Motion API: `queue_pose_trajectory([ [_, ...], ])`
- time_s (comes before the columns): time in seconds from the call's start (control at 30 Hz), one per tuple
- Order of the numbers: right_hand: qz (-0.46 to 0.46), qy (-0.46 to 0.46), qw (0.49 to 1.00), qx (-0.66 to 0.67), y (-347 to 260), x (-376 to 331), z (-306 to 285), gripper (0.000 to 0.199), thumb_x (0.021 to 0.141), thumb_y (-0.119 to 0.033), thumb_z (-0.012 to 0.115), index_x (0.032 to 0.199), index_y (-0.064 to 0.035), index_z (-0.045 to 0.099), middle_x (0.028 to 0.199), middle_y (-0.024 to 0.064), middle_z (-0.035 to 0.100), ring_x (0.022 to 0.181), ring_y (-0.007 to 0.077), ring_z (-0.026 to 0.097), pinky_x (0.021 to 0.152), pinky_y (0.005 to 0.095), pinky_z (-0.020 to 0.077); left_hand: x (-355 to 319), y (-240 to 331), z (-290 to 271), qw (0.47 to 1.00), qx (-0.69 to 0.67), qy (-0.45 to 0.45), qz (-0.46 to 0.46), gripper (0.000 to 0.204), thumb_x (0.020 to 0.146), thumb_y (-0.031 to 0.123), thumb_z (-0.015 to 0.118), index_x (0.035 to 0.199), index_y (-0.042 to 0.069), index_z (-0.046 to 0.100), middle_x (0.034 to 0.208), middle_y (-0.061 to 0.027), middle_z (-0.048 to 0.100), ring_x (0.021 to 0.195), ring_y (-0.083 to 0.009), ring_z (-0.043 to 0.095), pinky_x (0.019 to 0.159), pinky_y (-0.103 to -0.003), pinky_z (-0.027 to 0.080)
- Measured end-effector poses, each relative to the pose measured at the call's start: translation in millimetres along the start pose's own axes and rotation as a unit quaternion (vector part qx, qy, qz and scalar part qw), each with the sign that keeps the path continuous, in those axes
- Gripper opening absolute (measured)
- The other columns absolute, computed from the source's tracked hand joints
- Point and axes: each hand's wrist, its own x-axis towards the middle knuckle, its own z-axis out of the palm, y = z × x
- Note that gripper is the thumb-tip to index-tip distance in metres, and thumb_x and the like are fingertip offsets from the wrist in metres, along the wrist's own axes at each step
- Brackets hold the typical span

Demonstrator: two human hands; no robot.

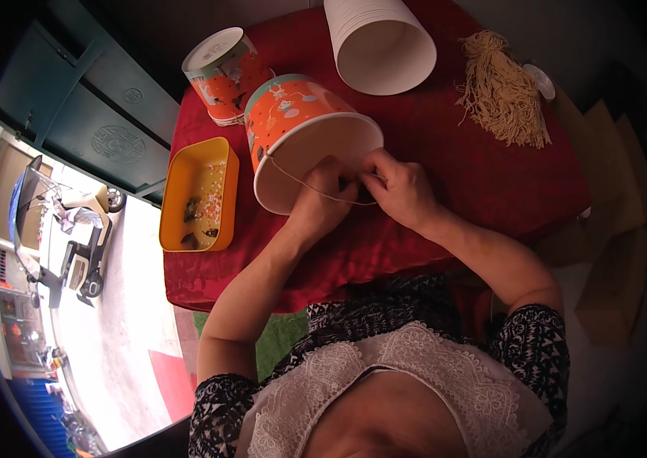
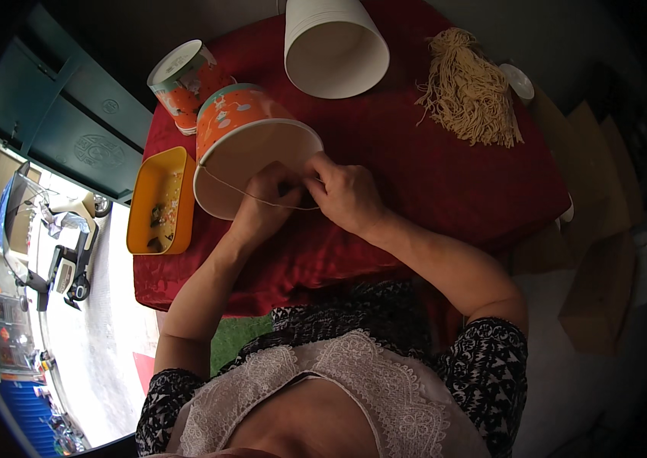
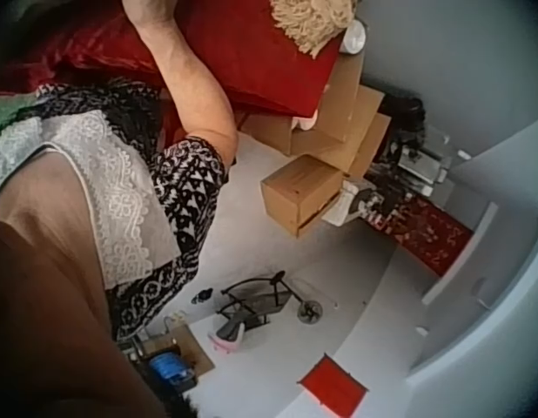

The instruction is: Threading a string handle through holes in a paper bucket.

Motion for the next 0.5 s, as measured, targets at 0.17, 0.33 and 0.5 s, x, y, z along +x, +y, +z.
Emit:
queue_pose_trajectory([
  [0.17,-0.031,0.002,0.999,-0.026,0.0,0.2,0.5,0.009,0.083,-0.008,0.065,0.085,-0.0056,0.056,0.068,0.0143,0.064,0.062,0.033,0.066,0.052,0.0408,0.0527,-0.6,-1.3,-0.2,1.0,-0.003,-0.001,-0.006,0.01,0.071,0.0,0.063,0.081,-0.004,0.065,0.083,-0.0202,0.064,0.081,-0.0331,0.064,0.073,-0.039,0.051],
  [0.33,-0.107,0.019,0.992,-0.071,4.0,0.4,2.4,0.007,0.082,-0.006,0.064,0.081,-0.0053,0.057,0.065,0.0134,0.062,0.057,0.0306,0.064,0.049,0.0384,0.0519,-0.1,-1.3,-0.4,1.0,-0.02,0.001,-0.012,0.01,0.072,0.001,0.064,0.081,-0.004,0.064,0.081,-0.0192,0.065,0.077,-0.03,0.065,0.071,-0.038,0.052],
  [0.5,-0.149,0.022,0.984,-0.099,4.0,0.7,2.8,0.007,0.082,-0.006,0.063,0.079,-0.0049,0.057,0.062,0.0127,0.061,0.055,0.0295,0.063,0.046,0.0376,0.0509,-0.5,-7.7,0.2,0.997,-0.052,-0.003,-0.056,0.009,0.075,0.001,0.064,0.082,-0.005,0.065,0.079,-0.017,0.066,0.075,-0.0256,0.066,0.07,-0.034,0.052],
])
